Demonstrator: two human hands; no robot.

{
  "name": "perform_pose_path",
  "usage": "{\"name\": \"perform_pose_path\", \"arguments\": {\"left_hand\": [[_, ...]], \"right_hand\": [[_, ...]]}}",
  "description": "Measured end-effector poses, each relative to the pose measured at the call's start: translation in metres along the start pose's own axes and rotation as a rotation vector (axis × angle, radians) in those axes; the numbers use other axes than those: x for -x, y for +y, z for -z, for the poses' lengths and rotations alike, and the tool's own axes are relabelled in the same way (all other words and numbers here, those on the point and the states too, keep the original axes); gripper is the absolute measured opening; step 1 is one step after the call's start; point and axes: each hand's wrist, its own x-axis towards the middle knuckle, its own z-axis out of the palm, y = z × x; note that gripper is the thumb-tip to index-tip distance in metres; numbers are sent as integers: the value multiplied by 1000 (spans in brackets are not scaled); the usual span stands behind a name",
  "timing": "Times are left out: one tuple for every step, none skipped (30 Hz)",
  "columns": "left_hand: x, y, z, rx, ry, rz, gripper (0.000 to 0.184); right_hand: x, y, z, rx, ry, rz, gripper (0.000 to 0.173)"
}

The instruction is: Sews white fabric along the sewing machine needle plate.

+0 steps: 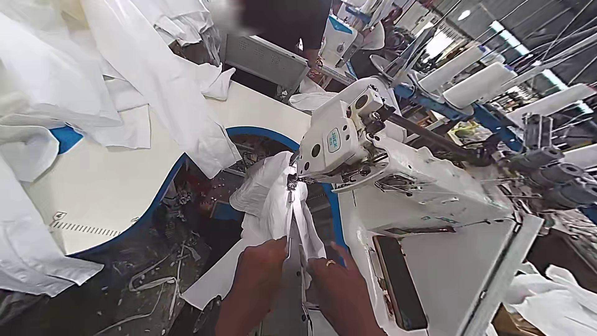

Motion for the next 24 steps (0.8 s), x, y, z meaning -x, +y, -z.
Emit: {"name": "perform_pose_path", "arguments": {"left_hand": [[4, -5, -11, 46, 65, -67, 18], [5, -8, -19, 65, 104, -117, 14], [4, -10, -23, 69, 121, -142, 14], [1, -13, -23, 77, 116, -145, 14], [-2, -15, -22, 88, 96, -134, 15], [-5, -16, -20, 90, 75, -118, 15], [-9, -16, -17, 73, 66, -99, 14], [-11, -15, -15, 50, 67, -78, 15], [-12, -14, -13, 33, 77, -62, 17], [-11, -14, -13, 28, 87, -54, 20], [-9, -15, -15, 39, 96, -50, 22], [-7, -16, -17, 63, 106, -54, 22], [-5, -18, -20, 99, 121, -65, 21], [-6, -20, -23, 140, 137, -77, 18], [-7, -22, -26, 182, 153, -84, 16], [-8, -23, -29, 228, 167, -82, 16], [-8, -25, -31, 276, 183, -73, 17], [-9, -27, -35, 319, 210, -64, 19], [-11, -29, -38, 350, 236, -59, 21], [-13, -30, -41, 363, 258, -57, 22], [-17, -31, -43, 361, 276, -61, 22], [-21, -32, -45, 346, 296, -70, 22], [-26, -33, -46, 323, 312, -83, 21], [-31, -34, -47, 290, 330, -99, 20]], "right_hand": [[-6, -9, -2, -39, 26, 19, 19], [-13, -16, -2, -79, 32, 29, 21], [-19, -20, -2, -100, 31, 34, 22], [-24, -20, -2, -109, 25, 37, 23], [-27, -19, -1, -105, 15, 36, 23], [-28, -18, 0, -95, 10, 31, 22], [-29, -17, 1, -81, 11, 16, 22], [-31, -16, 4, -73, 19, -7, 21], [-32, -17, 7, -79, 33, -35, 19], [-31, -19, 9, -88, 54, -69, 18], [-29, -24, 8, -90, 89, -97, 17], [-27, -29, 5, -89, 136, -119, 16], [-25, -33, -1, -97, 180, -130, 14], [-25, -35, -7, -108, 231, -123, 12], [-27, -35, -14, -120, 280, -111, 12], [-29, -33, -20, -135, 315, -102, 11], [-30, -31, -26, -151, 338, -100, 12], [-32, -28, -31, -165, 351, -104, 13], [-34, -26, -34, -188, 352, -113, 14], [-35, -23, -37, -210, 355, -122, 15], [-36, -21, -40, -234, 365, -129, 16], [-37, -19, -43, -255, 376, -134, 17], [-37, -18, -46, -273, 392, -134, 17], [-38, -16, -49, -288, 407, -129, 18]]}}
